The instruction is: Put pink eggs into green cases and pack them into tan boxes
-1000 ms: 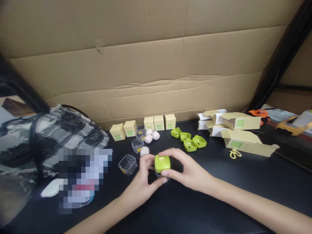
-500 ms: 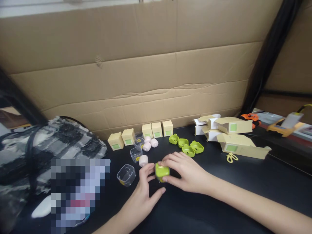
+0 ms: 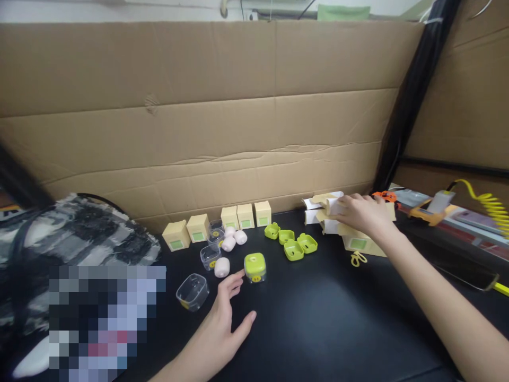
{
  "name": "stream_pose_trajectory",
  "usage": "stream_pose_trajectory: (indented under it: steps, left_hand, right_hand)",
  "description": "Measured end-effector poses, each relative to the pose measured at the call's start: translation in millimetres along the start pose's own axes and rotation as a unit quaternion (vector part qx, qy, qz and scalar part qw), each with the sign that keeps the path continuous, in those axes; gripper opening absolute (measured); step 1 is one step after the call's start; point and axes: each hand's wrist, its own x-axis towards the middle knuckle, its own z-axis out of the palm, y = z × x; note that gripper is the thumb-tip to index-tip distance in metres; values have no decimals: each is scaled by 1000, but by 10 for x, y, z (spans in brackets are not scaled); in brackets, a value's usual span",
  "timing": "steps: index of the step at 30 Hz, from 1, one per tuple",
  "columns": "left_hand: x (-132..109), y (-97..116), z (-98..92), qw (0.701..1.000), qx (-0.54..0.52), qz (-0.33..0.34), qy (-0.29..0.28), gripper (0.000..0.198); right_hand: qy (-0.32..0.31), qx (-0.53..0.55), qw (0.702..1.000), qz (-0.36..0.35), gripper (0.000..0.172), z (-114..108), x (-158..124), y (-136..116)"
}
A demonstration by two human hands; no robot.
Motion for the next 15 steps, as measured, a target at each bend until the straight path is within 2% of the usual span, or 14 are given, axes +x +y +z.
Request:
stream_pose_trajectory:
  steps: [4, 8, 11, 13, 14, 15]
  left_hand:
    - [-1, 4, 23, 1000, -9, -6, 14, 54]
    - [-4, 46, 0, 999, -25, -14, 36, 51]
    - [-28, 76, -57, 1000, -13, 5, 15, 51]
    - [-56, 93, -101, 1000, -3, 28, 6, 53]
    - [-71, 104, -123, 999, -2, 40, 5, 53]
    - [-85, 119, -144, 999, -9, 51, 5, 54]
  right_hand:
    - [30, 27, 999, 15, 24, -151, -17, -8]
    - [143, 98, 984, 37, 30, -525, -46, -264]
    - [219, 186, 957, 48, 27, -716, -184, -549]
    - [224, 254, 940, 34, 21, -754, -324, -750]
    - [195, 303, 933, 16, 19, -752, -397, -849]
    - [141, 368, 919, -6, 18, -742, -467, -948]
